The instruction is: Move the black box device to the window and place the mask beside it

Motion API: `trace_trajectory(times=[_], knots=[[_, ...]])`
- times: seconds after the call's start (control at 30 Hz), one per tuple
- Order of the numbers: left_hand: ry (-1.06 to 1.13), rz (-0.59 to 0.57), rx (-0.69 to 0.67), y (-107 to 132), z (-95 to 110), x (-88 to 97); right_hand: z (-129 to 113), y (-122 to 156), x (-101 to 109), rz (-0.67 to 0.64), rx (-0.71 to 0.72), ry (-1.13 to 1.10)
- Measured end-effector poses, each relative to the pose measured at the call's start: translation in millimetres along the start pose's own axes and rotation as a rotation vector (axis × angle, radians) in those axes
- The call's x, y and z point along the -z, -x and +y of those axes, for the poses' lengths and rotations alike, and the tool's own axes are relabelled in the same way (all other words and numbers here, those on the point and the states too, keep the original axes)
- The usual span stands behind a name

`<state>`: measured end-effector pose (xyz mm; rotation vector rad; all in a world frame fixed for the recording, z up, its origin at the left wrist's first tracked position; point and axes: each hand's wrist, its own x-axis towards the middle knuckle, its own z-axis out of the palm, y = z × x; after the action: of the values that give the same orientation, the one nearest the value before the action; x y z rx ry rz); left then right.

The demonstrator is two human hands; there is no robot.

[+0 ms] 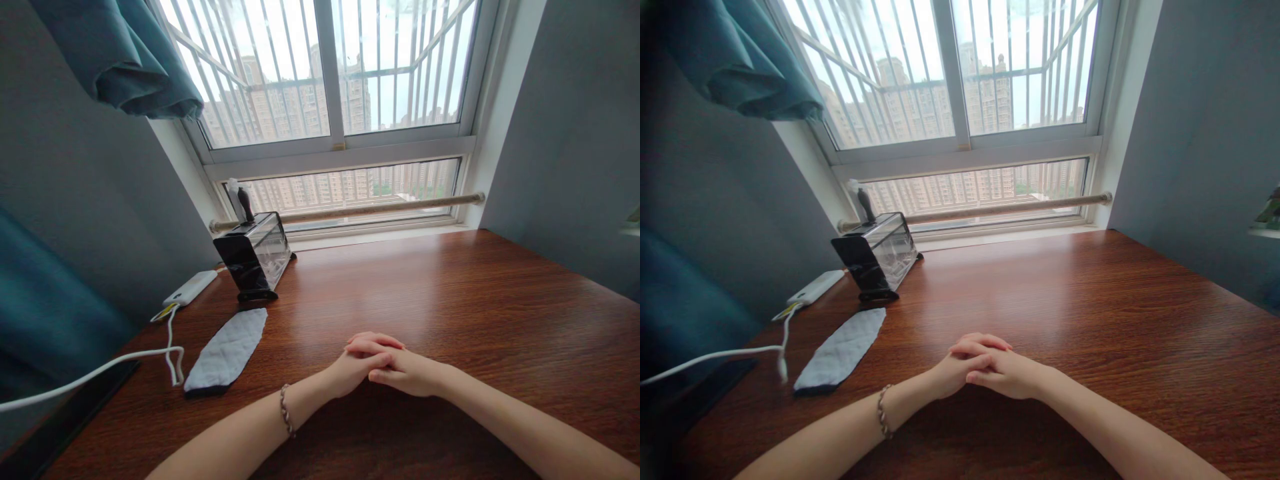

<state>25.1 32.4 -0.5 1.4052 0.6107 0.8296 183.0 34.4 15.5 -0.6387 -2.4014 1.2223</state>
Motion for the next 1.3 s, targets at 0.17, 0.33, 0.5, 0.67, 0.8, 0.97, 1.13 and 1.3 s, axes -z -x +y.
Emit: trace_trajectory(times=[0.17,0.33,0.5,0.67,0.8,0.97,1.13,1.3], knots=[[-0.009,0.006,-0.006,0.6,-0.7,0.3,-0.2,-0.2,0.0,0.005,-0.01,0.002],[-0.008,0.01,-0.005,-0.2,-3.8,1.6,1.7,-0.4,-0.6,0.006,-0.008,-0.003],[0.013,0.001,-0.004,-0.2,-3.7,1.0,2.7,-0.5,-0.8,0.006,-0.001,-0.008],[0.005,0.007,0.0,0.6,-3.2,0.7,1.0,-0.3,-0.2,0.002,-0.001,-0.012],[-0.024,0.013,-0.008,0.3,-0.4,1.0,0.2,-0.4,0.1,0.003,-0.006,-0.018],[-0.029,0.012,-0.015,-0.2,2.9,0.0,0.6,0.3,0.1,-0.003,-0.011,-0.024],[-0.015,0.011,-0.012,-0.4,1.2,-0.2,0.8,0.0,0.1,-0.003,-0.019,-0.027],[0.001,0.004,-0.009,-0.2,0.9,-0.4,1.1,-1.1,-0.2,-0.002,-0.021,-0.029]])
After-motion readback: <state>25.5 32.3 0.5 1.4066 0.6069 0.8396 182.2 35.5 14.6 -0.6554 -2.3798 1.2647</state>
